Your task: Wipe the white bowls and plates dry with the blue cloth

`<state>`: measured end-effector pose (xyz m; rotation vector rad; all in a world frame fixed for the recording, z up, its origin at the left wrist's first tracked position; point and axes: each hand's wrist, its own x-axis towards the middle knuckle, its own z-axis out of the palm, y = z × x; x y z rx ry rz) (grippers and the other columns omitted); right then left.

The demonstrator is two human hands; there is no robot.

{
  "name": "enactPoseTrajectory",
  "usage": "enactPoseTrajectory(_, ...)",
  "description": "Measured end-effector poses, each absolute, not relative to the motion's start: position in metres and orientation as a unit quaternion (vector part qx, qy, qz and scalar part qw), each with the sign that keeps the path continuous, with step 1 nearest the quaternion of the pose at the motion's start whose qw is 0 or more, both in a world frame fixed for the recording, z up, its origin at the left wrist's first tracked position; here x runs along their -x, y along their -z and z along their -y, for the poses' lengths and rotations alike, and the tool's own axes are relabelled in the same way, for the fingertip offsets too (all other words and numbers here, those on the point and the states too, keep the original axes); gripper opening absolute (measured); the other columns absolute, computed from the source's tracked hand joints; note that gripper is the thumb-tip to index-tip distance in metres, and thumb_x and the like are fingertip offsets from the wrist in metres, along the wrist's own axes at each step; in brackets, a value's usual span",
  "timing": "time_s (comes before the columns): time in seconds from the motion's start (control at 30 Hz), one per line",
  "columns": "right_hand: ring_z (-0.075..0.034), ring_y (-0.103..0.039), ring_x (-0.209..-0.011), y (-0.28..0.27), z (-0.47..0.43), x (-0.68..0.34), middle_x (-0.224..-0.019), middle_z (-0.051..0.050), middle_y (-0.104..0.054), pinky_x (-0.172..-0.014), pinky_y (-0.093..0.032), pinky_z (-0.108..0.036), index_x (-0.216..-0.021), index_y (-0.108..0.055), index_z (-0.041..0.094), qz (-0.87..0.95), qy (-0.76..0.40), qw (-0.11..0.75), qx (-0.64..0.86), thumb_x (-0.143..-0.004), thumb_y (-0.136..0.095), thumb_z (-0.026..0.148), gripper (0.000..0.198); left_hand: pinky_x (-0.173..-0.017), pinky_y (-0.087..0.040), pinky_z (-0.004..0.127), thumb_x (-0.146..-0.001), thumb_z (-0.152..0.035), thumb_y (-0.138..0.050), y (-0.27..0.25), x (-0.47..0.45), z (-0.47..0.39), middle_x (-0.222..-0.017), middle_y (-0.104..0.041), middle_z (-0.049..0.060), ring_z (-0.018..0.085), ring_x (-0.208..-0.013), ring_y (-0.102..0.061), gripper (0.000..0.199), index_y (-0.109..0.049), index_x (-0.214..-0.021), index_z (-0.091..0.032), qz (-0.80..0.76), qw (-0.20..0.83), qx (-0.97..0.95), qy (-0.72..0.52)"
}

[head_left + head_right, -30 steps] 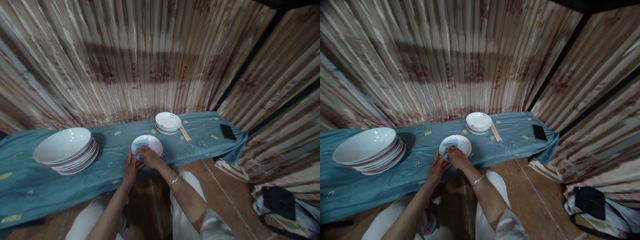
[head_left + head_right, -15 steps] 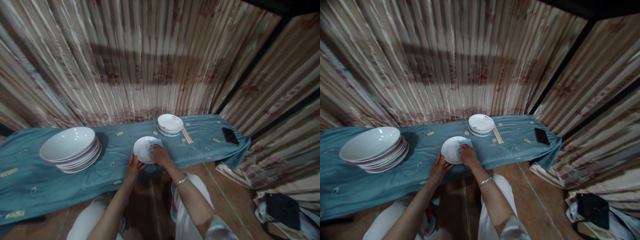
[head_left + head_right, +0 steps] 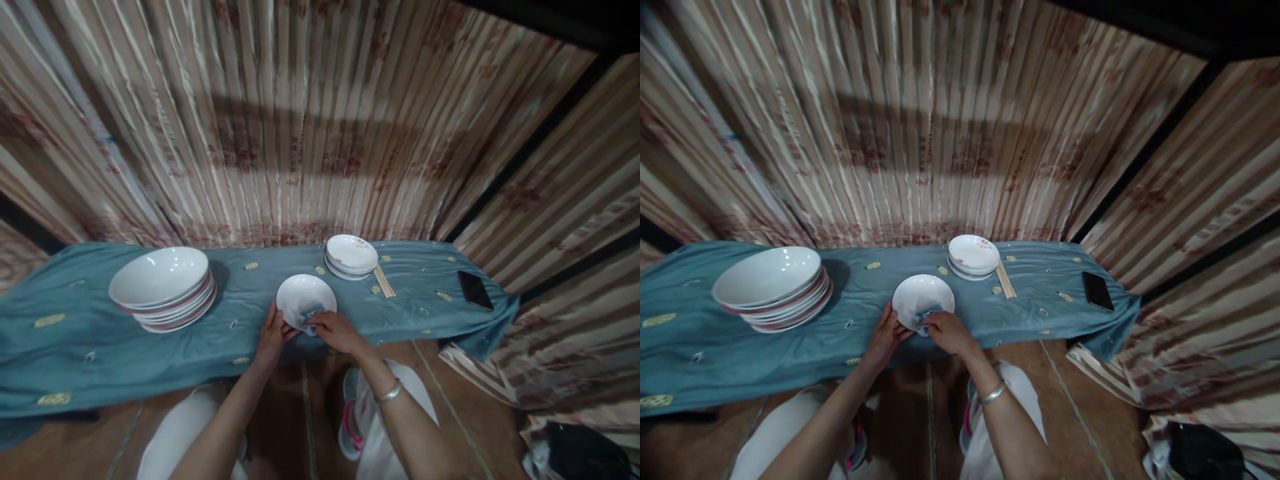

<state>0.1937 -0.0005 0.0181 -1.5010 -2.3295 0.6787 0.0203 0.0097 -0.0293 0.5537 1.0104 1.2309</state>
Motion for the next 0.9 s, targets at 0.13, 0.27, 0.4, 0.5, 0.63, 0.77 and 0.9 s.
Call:
enactPoseTrajectory(0.13, -0.015, -0.065, -0.105, -0.022, 0.001, -0.181, -0.111, 0.001, -0.072, -0.094, -0.048, -0.028, -0.109, -0.071, 0.025, 0.815, -0.276, 0.175, 0.479, -0.083, -0.043, 0.006, 0.043, -0.063, -0.056, 0.024, -0.09, -0.035, -0.053, 0.031, -0.02, -0.01, -0.114, -0.069, 0.01, 0.015, -0.078, -0.07, 0.057, -0.036, -0.145, -0.028, -0.465, 0.655, -0.253, -0.538)
enactPoseTrajectory(0.27, -0.015, -0.064, -0.109, -0.018, -0.006, -0.166, -0.118, 0.001, -0.069, -0.099, -0.047, -0.028, -0.113, -0.068, 0.025, 0.809, -0.306, 0.209, 0.456, -0.083, -0.043, 0.005, 0.044, -0.062, -0.056, 0.024, -0.092, -0.039, -0.049, 0.029, -0.02, -0.01, -0.122, -0.065, 0.011, 0.016, -0.085, -0.069, 0.051, -0.043, -0.14, -0.026, -0.465, 0.653, -0.25, -0.543)
enactPoseTrajectory(0.4, -0.016, -0.06, -0.116, -0.008, -0.018, -0.152, -0.125, -0.003, -0.066, -0.104, -0.043, -0.031, -0.12, -0.064, 0.021, 0.797, -0.329, 0.241, 0.445, -0.086, -0.044, 0.006, 0.043, -0.073, -0.059, 0.031, -0.092, -0.034, -0.05, 0.026, -0.02, -0.009, -0.135, -0.056, 0.012, 0.019, -0.098, -0.067, 0.05, -0.044, -0.14, -0.023, -0.446, 0.653, -0.235, -0.565)
enactPoseTrajectory(0.5, -0.016, -0.056, -0.121, -0.002, -0.027, -0.144, -0.132, -0.005, -0.061, -0.107, -0.04, -0.033, -0.127, -0.059, 0.021, 0.799, -0.327, 0.26, 0.433, -0.087, -0.043, 0.007, 0.046, -0.075, -0.059, 0.035, -0.093, -0.034, -0.049, 0.025, -0.021, -0.01, -0.135, -0.057, 0.012, 0.02, -0.096, -0.069, 0.051, -0.041, -0.143, -0.025, -0.448, 0.665, -0.215, -0.558)
enactPoseTrajectory(0.63, -0.016, -0.051, -0.128, 0.002, -0.038, -0.137, -0.137, -0.006, -0.056, -0.111, -0.037, -0.034, -0.133, -0.053, 0.021, 0.806, -0.304, 0.254, 0.44, -0.088, -0.039, 0.007, 0.049, -0.073, -0.06, 0.037, -0.094, -0.037, -0.045, 0.026, -0.022, -0.011, -0.125, -0.063, 0.017, 0.022, -0.088, -0.072, 0.054, -0.036, -0.145, -0.022, -0.462, 0.674, -0.196, -0.543)
enactPoseTrajectory(0.77, -0.017, -0.041, -0.136, 0.005, -0.048, -0.132, -0.146, -0.009, -0.046, -0.114, -0.033, -0.036, -0.14, -0.046, 0.017, 0.816, -0.249, 0.22, 0.472, -0.09, -0.037, 0.009, 0.051, -0.075, -0.06, 0.04, -0.09, -0.037, -0.055, 0.027, -0.022, -0.01, -0.126, -0.063, 0.017, 0.024, -0.091, -0.072, 0.062, -0.033, -0.147, -0.026, -0.445, 0.676, -0.209, -0.549)
enactPoseTrajectory(0.9, -0.02, -0.031, -0.142, 0.01, -0.056, -0.127, -0.151, -0.014, -0.038, -0.116, -0.031, -0.039, -0.143, -0.039, 0.011, 0.81, -0.204, 0.191, 0.516, -0.091, -0.036, 0.013, 0.052, -0.08, -0.059, 0.039, -0.085, -0.028, -0.065, 0.028, -0.019, -0.007, -0.14, -0.054, 0.013, 0.024, -0.099, -0.07, 0.076, -0.026, -0.15, -0.033, -0.432, 0.685, -0.227, -0.541)
